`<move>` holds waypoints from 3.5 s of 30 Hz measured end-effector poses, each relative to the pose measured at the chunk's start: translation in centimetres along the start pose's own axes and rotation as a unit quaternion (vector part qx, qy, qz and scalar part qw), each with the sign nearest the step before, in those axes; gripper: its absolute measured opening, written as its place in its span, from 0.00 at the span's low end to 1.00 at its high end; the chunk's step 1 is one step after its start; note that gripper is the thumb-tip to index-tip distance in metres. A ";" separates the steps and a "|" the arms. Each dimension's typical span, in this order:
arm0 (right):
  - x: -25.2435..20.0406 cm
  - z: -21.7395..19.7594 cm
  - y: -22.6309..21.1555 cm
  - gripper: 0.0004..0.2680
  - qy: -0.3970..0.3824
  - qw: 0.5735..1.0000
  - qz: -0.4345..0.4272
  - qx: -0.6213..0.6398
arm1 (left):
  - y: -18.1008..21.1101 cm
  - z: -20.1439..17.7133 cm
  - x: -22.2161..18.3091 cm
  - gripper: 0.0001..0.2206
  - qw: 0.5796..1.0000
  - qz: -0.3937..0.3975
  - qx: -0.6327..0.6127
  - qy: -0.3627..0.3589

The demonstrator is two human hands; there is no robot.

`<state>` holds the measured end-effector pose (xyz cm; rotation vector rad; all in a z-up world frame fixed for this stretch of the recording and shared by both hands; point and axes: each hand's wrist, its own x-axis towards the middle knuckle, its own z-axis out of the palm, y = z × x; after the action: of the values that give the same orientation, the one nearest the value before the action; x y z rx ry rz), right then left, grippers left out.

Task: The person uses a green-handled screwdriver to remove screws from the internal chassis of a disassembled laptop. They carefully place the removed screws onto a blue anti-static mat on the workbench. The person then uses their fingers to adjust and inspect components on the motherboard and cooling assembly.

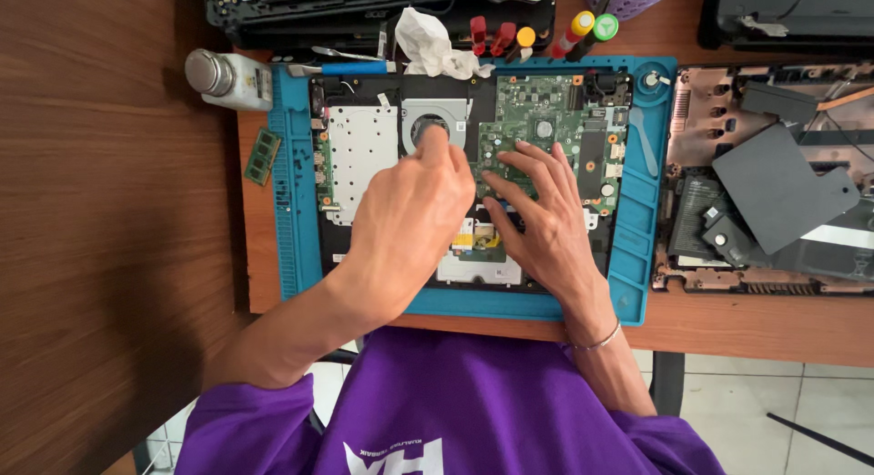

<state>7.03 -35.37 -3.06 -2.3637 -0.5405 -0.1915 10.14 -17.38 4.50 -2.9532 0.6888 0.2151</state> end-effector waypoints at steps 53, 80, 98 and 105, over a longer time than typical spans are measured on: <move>0.1 -0.1 0.0 0.10 0.001 1.000 -0.002 0.002 | -2.0 -1.2 0.4 0.11 0.996 -0.019 -0.087 -0.029; 2.2 1.2 -4.1 0.10 -0.027 0.998 -0.052 0.004 | -8.9 1.2 -10.7 0.05 0.911 -0.184 -0.314 0.194; 6.5 10.8 -9.1 0.16 -0.140 0.975 -0.165 -0.046 | -10.0 8.2 -16.3 0.08 0.812 -0.332 -0.425 0.222; 7.0 12.2 -9.3 0.16 -0.160 0.969 -0.171 -0.076 | -10.7 8.3 -16.7 0.08 0.810 -0.316 -0.441 0.222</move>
<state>9.28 -18.72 -4.64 -2.4487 -1.1255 -0.0029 -0.87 0.47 -0.27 -3.9328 -0.6277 -0.3289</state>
